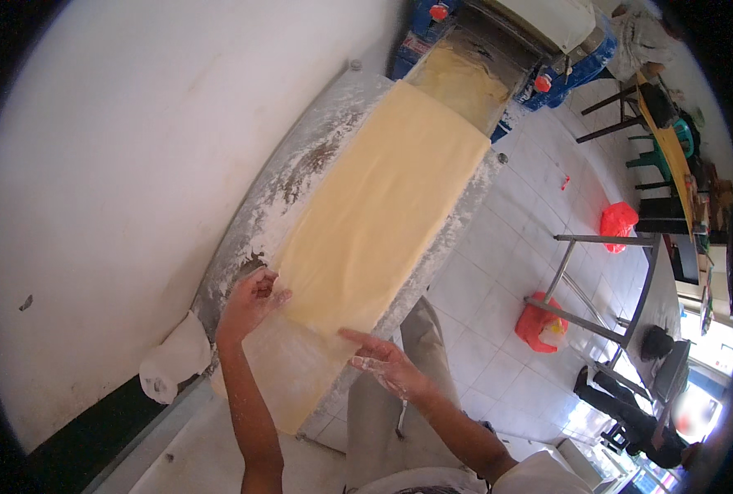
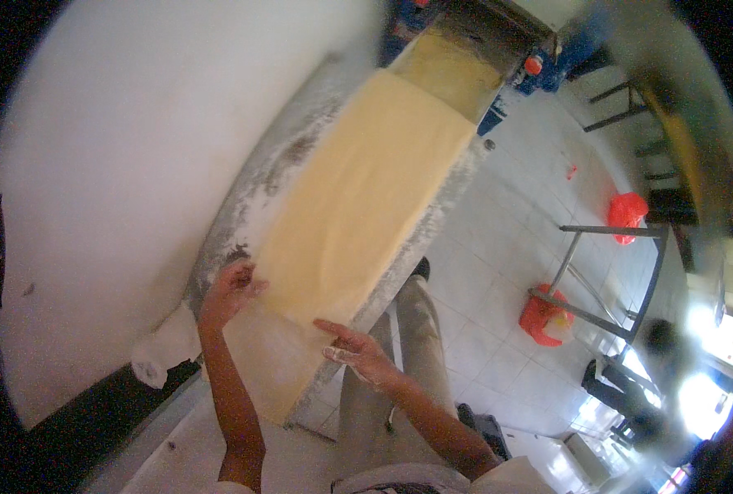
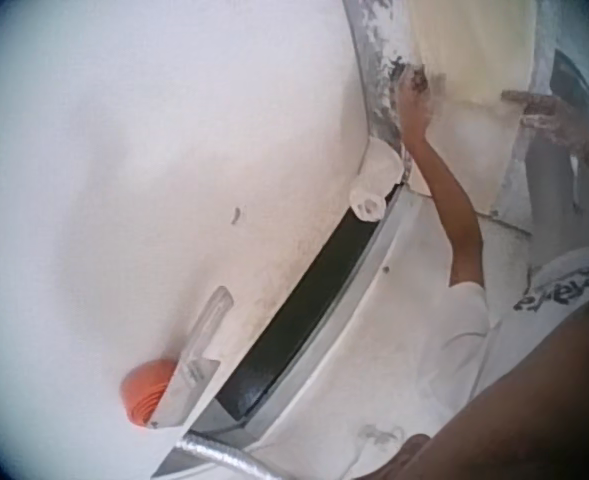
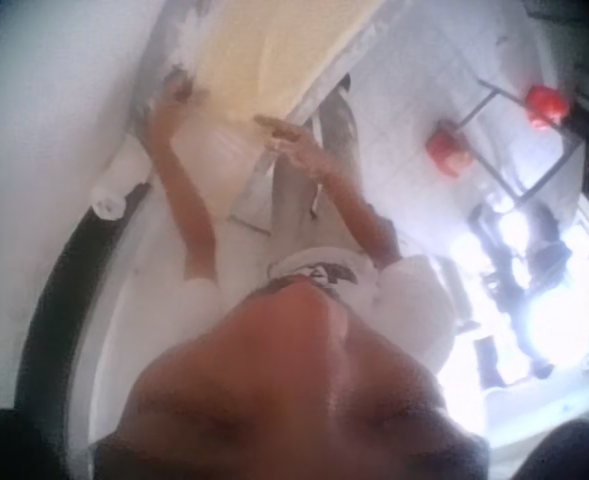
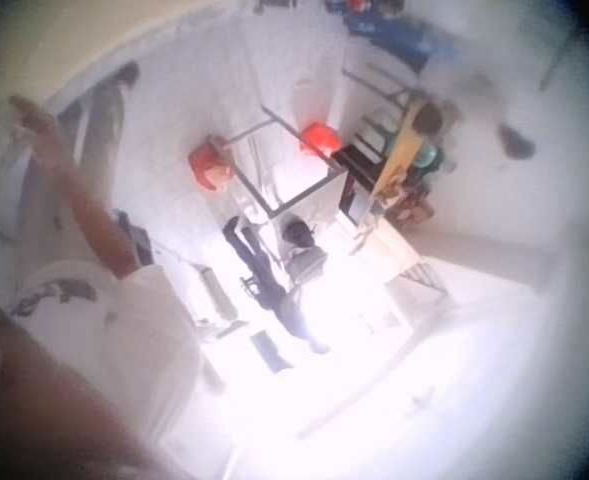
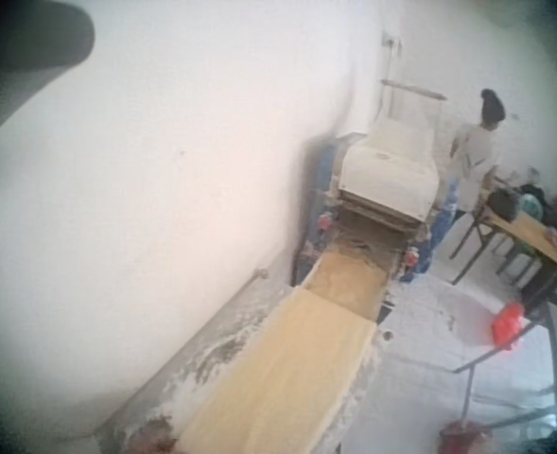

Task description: The person repeatedly feeds a large sheet of dough through a dough sheeter, folding and refeeding it to thin and smooth the sheet. They sprinkle flour on the dough and the machine's feed table to prevent sticking, then lift and reposition the sheet between passes.

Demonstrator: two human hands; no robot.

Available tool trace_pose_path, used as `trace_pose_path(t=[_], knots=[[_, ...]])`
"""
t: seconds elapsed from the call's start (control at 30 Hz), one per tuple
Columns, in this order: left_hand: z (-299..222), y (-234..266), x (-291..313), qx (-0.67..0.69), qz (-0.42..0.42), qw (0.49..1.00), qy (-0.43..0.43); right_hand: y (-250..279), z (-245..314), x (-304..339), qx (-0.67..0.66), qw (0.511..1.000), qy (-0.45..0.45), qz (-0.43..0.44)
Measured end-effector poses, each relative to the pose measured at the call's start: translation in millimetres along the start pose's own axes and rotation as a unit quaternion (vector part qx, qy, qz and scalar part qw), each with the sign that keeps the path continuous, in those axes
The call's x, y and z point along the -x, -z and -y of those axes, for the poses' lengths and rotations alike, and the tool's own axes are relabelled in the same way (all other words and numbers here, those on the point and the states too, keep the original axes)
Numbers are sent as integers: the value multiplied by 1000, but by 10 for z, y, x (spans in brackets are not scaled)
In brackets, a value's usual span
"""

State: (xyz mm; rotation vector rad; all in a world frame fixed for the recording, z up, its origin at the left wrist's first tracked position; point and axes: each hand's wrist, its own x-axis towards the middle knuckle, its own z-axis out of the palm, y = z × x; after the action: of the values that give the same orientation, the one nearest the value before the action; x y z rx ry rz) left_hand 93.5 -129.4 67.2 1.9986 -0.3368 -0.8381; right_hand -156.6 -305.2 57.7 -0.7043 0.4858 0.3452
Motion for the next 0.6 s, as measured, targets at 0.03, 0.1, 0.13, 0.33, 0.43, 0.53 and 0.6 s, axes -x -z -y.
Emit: trace_pose_path(t=[0.03,0.1,0.13,0.33,0.43,0.53,0.6], knots=[[-63,-17,3,15,-20,1000,8,-38,-43,3,-24,1000,7,-11],[-54,63,-35,-121,18,992,39,-46,-107,-29,-28,999,15,-38],[-39,119,-43,-188,38,980,53,-47,-142,-47,-29,998,19,-51],[263,531,454,-129,13,991,19,-197,-461,143,338,935,91,63],[101,396,413,-124,35,991,32,-167,-383,103,47,998,-36,11],[339,379,314,-171,14,981,90,-211,-401,55,237,967,93,25],[497,388,290,-127,-18,992,-10,-265,-376,66,286,952,108,21]])
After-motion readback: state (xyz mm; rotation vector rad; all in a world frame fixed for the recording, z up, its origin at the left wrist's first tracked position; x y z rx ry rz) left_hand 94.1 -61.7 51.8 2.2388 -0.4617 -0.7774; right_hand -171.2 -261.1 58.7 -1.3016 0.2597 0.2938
